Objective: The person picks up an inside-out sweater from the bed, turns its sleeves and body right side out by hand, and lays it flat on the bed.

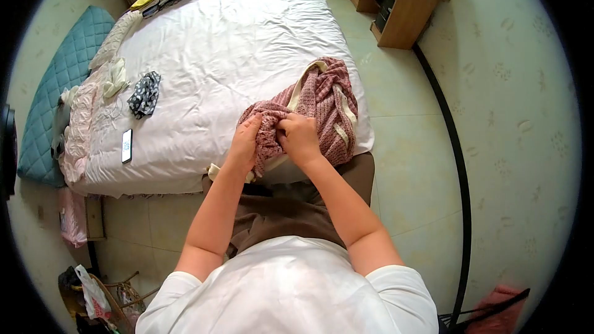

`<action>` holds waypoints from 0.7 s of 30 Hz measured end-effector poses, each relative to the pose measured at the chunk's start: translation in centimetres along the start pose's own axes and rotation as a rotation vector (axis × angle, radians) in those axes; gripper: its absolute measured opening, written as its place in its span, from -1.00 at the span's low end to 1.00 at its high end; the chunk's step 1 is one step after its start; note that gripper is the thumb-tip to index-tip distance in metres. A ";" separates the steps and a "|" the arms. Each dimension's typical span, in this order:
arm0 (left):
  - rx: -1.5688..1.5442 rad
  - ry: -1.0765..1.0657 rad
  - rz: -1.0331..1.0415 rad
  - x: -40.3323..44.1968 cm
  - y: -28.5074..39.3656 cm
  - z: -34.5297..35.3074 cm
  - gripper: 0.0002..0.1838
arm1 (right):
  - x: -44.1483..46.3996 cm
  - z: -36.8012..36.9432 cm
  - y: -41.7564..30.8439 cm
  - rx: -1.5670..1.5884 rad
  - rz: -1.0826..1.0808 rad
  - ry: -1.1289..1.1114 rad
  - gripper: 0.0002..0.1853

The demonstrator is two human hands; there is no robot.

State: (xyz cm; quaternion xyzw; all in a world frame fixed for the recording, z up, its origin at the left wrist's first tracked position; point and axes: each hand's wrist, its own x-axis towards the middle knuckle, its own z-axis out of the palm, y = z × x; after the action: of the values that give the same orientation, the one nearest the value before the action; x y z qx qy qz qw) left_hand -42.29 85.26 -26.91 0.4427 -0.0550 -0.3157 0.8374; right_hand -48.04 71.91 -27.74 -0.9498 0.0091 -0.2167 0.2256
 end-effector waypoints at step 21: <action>0.009 0.061 0.018 0.4 0.3 -2.2 -0.68 | 0.1 -3.9 -0.5 0.769 0.282 0.066 -0.95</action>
State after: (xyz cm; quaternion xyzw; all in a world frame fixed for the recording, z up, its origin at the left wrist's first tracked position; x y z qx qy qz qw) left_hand -41.03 86.69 -28.10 0.4555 -0.0348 -0.2943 0.8395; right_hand -49.62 70.70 -24.36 -0.7782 0.0648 -0.2017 0.5912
